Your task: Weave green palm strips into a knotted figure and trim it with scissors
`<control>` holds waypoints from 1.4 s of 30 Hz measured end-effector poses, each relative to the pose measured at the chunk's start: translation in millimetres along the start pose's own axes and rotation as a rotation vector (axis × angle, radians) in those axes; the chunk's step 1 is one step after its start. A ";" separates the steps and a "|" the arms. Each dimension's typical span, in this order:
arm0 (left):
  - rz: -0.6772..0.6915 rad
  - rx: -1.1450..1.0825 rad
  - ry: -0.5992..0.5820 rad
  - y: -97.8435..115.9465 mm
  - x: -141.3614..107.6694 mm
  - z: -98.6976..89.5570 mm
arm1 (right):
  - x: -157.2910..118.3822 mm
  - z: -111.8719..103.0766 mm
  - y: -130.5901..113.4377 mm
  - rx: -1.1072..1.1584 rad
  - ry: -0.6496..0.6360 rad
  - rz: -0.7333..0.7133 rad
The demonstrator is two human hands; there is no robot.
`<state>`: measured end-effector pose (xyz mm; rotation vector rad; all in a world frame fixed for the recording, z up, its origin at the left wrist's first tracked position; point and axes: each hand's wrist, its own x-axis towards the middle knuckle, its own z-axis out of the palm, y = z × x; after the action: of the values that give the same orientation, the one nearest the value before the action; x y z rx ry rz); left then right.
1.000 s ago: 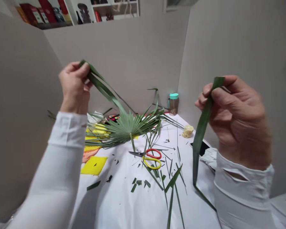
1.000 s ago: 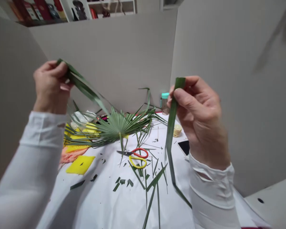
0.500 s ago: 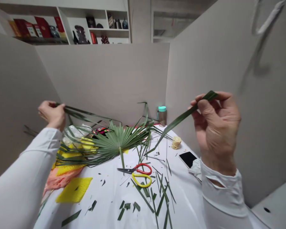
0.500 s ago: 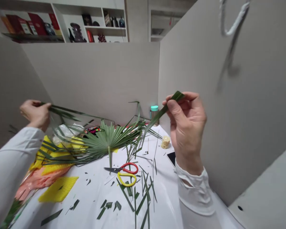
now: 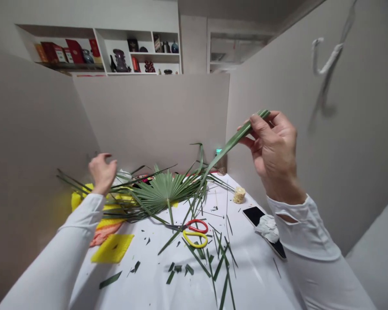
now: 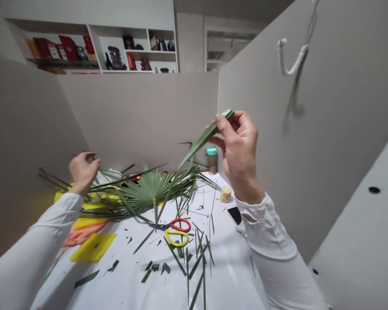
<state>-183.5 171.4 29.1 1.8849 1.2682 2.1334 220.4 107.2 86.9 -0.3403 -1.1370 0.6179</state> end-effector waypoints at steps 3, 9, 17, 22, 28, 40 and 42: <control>-0.037 0.017 -0.157 58.5 -25.5 43.4 | -12.5 12.7 -2.0 -0.005 0.016 -0.004; -0.012 -0.152 -0.520 165.6 -97.1 112.0 | -40.2 25.9 -0.2 -0.051 -0.060 0.032; -0.101 -0.177 -0.524 173.5 -127.6 111.0 | -50.1 14.5 -6.9 -0.155 -0.044 -0.056; -0.222 -0.217 -0.584 164.0 -127.9 92.4 | -57.5 -3.8 -4.9 -0.197 -0.029 -0.021; -0.380 -0.146 -0.784 148.9 -128.8 62.1 | -86.4 -45.5 5.9 -0.277 -0.029 0.167; -0.547 0.007 -0.841 112.9 -142.9 -12.5 | -143.1 -99.5 0.5 -0.312 0.200 0.451; -0.569 0.016 -0.821 112.0 -142.0 -22.4 | -146.2 -106.6 2.5 -0.322 0.241 0.474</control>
<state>-111.0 12.0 -21.5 1.7834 1.3509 0.9211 276.5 24.9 -64.2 -0.9547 -0.9230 0.7819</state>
